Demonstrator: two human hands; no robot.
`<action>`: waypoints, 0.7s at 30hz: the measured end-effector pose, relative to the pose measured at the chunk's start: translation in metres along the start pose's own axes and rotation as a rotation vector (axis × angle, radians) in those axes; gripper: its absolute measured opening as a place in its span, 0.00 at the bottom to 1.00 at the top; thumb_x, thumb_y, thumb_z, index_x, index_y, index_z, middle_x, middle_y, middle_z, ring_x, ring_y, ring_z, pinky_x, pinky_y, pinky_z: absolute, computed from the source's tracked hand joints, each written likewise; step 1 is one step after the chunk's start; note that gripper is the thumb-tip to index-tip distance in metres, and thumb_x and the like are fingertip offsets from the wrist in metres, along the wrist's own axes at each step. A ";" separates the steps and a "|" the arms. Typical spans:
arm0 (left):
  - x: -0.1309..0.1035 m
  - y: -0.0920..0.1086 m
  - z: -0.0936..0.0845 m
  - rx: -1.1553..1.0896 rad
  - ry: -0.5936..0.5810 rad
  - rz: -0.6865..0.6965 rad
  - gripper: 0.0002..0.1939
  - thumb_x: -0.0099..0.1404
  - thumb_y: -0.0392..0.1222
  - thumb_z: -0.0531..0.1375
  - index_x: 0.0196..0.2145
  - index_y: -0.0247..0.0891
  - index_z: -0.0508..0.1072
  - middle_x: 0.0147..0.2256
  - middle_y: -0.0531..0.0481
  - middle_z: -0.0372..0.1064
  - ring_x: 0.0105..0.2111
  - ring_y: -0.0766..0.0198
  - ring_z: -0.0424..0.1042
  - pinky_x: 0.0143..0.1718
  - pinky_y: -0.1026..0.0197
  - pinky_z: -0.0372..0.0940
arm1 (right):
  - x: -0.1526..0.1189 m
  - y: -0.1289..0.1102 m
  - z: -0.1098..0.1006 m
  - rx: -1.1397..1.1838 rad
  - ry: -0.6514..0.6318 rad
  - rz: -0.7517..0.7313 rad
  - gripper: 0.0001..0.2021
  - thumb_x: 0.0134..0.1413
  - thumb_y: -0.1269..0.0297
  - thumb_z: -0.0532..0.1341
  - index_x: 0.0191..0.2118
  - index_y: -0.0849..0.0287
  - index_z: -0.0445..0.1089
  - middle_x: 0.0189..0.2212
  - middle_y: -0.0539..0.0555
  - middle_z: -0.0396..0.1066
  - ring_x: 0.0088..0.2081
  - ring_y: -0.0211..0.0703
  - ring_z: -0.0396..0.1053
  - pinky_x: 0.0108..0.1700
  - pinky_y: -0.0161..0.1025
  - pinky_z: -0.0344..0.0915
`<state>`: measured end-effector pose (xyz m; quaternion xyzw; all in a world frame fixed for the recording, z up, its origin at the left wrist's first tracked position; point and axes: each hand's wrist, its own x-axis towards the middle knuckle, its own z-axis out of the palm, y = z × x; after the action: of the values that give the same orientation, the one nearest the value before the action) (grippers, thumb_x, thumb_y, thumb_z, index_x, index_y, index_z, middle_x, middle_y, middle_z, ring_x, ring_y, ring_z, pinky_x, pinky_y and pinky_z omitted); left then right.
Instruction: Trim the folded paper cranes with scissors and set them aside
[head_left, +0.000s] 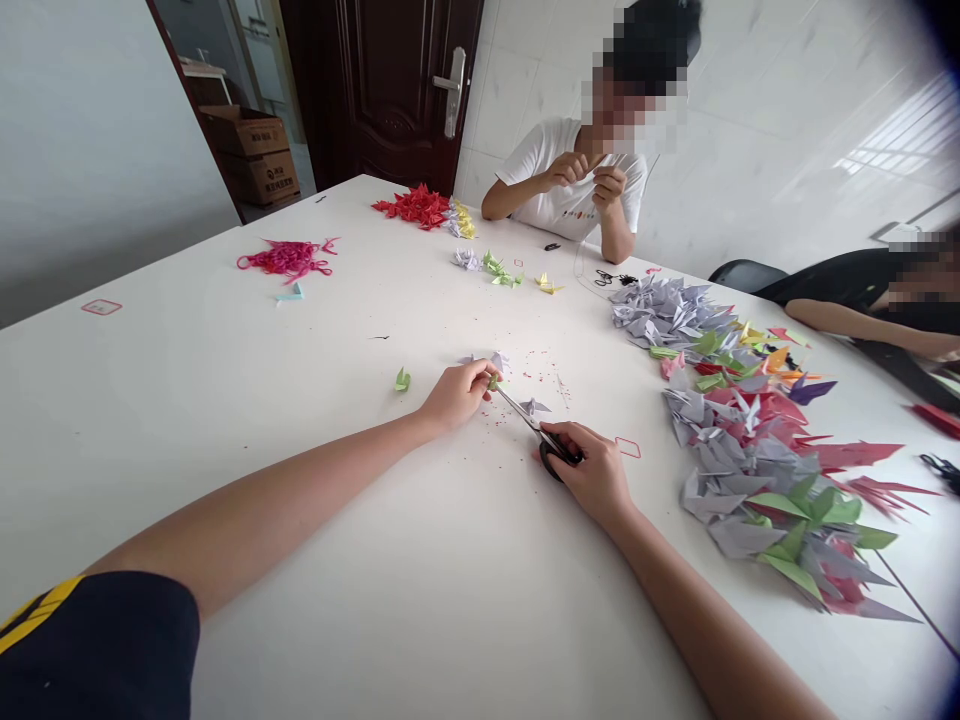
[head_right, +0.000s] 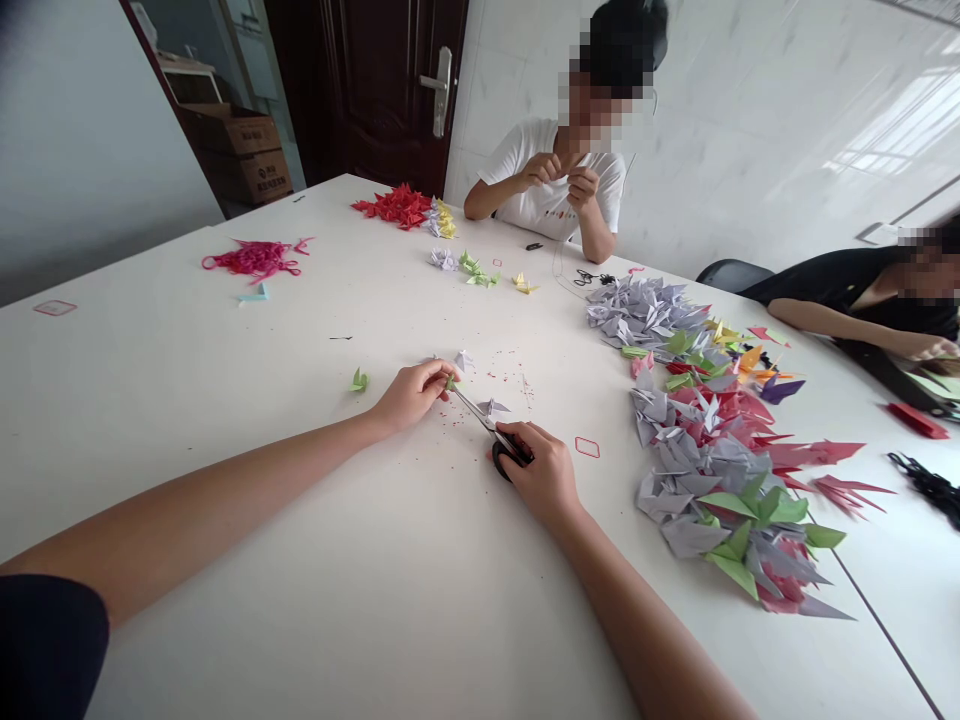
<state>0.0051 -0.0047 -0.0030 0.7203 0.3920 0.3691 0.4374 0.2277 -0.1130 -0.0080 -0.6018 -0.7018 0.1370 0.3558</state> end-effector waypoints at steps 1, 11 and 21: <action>0.000 0.001 0.000 0.000 -0.001 -0.004 0.11 0.69 0.36 0.49 0.40 0.39 0.71 0.33 0.50 0.71 0.32 0.65 0.74 0.37 0.62 0.67 | 0.000 0.000 0.000 0.000 0.000 0.001 0.12 0.51 0.62 0.63 0.42 0.56 0.76 0.30 0.51 0.73 0.28 0.40 0.66 0.31 0.37 0.64; -0.001 0.003 0.000 0.000 -0.001 0.008 0.12 0.68 0.35 0.49 0.40 0.38 0.71 0.34 0.49 0.71 0.32 0.65 0.74 0.33 0.63 0.65 | -0.001 0.001 0.000 0.009 -0.007 0.005 0.12 0.51 0.62 0.63 0.42 0.56 0.76 0.30 0.52 0.73 0.27 0.40 0.65 0.30 0.37 0.64; -0.001 -0.001 -0.003 0.121 -0.003 0.035 0.15 0.58 0.28 0.51 0.38 0.39 0.73 0.39 0.50 0.75 0.36 0.63 0.73 0.36 0.63 0.64 | -0.001 0.000 0.000 0.000 -0.004 0.005 0.12 0.51 0.62 0.64 0.42 0.56 0.77 0.30 0.51 0.72 0.27 0.39 0.65 0.30 0.36 0.63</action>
<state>0.0017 -0.0040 -0.0028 0.7528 0.4005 0.3509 0.3871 0.2277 -0.1135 -0.0086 -0.6033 -0.7011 0.1390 0.3538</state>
